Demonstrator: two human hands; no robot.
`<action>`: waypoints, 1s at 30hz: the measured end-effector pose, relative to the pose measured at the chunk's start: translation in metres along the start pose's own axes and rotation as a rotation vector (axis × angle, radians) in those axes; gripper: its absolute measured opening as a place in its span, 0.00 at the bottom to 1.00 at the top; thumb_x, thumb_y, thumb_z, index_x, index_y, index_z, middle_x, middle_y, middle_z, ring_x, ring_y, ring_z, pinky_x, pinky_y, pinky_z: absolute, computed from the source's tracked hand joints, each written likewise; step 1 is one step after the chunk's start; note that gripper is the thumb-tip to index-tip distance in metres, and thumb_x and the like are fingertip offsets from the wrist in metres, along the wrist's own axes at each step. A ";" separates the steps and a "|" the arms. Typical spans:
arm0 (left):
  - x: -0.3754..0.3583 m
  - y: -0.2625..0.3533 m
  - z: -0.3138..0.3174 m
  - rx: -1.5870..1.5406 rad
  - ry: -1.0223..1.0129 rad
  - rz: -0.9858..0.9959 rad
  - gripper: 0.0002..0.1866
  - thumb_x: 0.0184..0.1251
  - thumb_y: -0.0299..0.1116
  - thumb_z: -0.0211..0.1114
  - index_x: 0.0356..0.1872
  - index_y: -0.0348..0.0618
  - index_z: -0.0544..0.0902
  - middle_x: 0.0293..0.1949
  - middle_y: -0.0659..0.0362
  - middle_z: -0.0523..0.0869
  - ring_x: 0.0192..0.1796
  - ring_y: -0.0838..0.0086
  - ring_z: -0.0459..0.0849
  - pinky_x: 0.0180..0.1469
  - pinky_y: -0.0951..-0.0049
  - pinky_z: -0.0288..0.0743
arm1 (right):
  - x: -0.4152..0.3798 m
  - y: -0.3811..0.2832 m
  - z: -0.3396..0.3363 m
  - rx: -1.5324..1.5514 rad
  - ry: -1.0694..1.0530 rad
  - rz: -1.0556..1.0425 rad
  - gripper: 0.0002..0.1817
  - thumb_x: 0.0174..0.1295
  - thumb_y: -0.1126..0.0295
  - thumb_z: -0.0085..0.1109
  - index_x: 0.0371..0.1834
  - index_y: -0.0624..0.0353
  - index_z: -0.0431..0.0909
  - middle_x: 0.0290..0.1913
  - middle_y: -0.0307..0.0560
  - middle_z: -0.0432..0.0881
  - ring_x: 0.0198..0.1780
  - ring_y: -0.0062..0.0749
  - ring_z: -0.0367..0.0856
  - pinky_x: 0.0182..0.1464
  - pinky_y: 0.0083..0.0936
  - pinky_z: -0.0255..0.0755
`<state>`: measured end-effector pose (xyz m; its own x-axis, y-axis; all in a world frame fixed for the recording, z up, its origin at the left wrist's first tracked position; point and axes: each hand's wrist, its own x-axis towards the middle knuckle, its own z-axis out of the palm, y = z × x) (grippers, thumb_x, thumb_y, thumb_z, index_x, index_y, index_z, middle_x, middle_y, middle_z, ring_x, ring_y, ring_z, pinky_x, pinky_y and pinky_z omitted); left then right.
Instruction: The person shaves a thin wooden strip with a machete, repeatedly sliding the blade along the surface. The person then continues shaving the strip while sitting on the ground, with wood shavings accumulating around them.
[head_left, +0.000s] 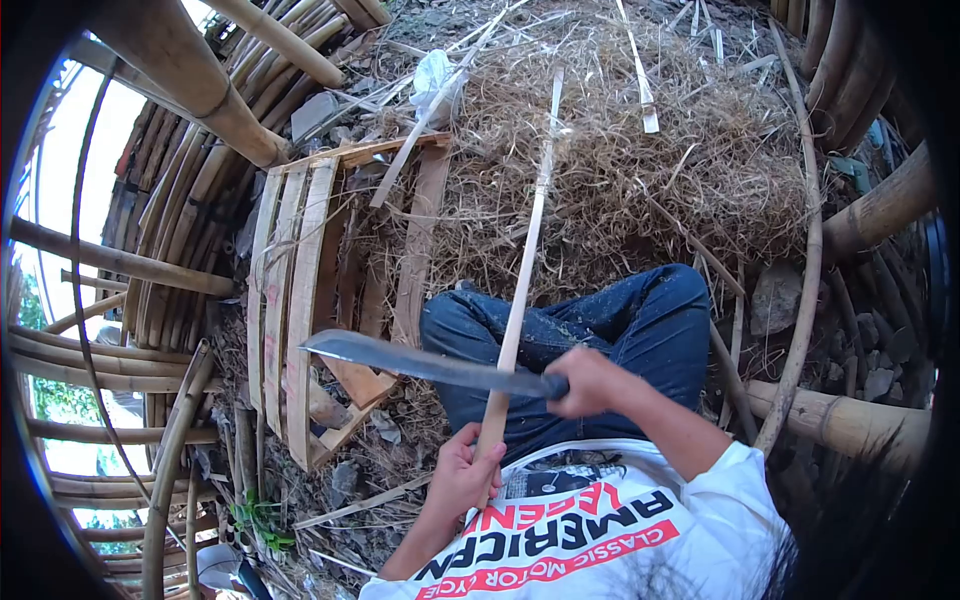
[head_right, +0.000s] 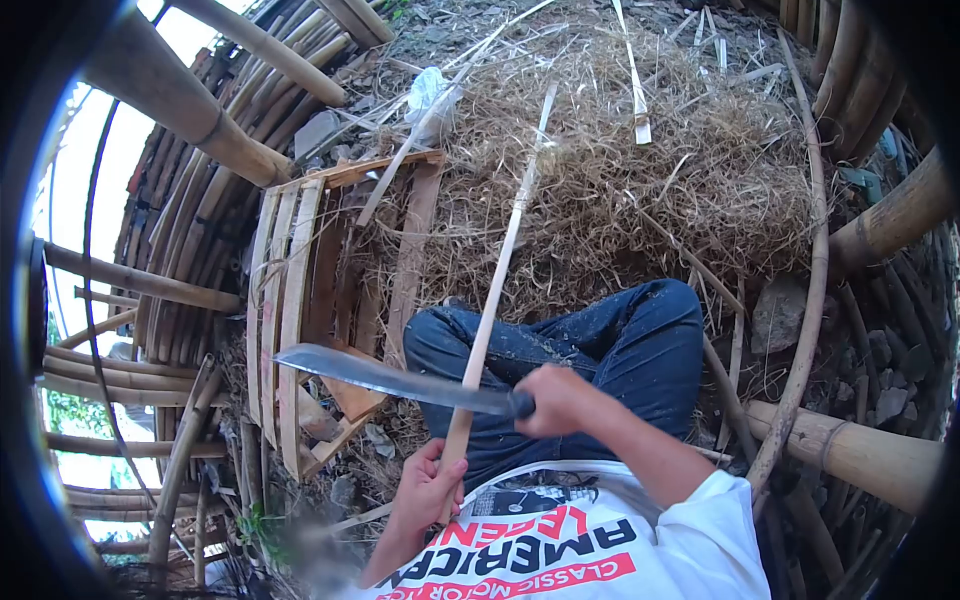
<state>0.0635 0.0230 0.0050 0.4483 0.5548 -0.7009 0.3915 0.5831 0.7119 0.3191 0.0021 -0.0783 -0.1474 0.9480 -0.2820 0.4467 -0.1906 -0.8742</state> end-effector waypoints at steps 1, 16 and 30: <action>-0.004 -0.002 -0.004 -0.039 0.011 -0.001 0.11 0.73 0.34 0.61 0.46 0.38 0.73 0.17 0.64 0.79 0.15 0.84 0.75 0.17 0.84 0.68 | 0.006 0.005 -0.002 -0.006 -0.012 0.034 0.12 0.42 0.61 0.67 0.28 0.57 0.85 0.27 0.55 0.84 0.33 0.50 0.85 0.39 0.38 0.78; -0.010 0.010 -0.007 -0.045 0.044 -0.016 0.12 0.72 0.34 0.62 0.46 0.37 0.73 0.17 0.64 0.78 0.15 0.85 0.75 0.16 0.84 0.68 | 0.013 0.028 0.001 -0.057 0.229 0.048 0.12 0.43 0.61 0.65 0.27 0.57 0.85 0.25 0.54 0.84 0.31 0.49 0.85 0.38 0.40 0.78; -0.020 0.009 -0.011 0.046 0.094 -0.050 0.10 0.72 0.34 0.62 0.44 0.39 0.74 0.17 0.64 0.79 0.15 0.85 0.75 0.16 0.85 0.67 | 0.042 0.039 -0.024 0.062 0.221 0.289 0.11 0.44 0.63 0.63 0.25 0.60 0.84 0.26 0.58 0.84 0.32 0.50 0.86 0.38 0.38 0.78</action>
<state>0.0492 0.0241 0.0247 0.3505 0.5802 -0.7352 0.4487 0.5850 0.6756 0.3516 0.0401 -0.1151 0.1748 0.8837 -0.4343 0.3870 -0.4672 -0.7950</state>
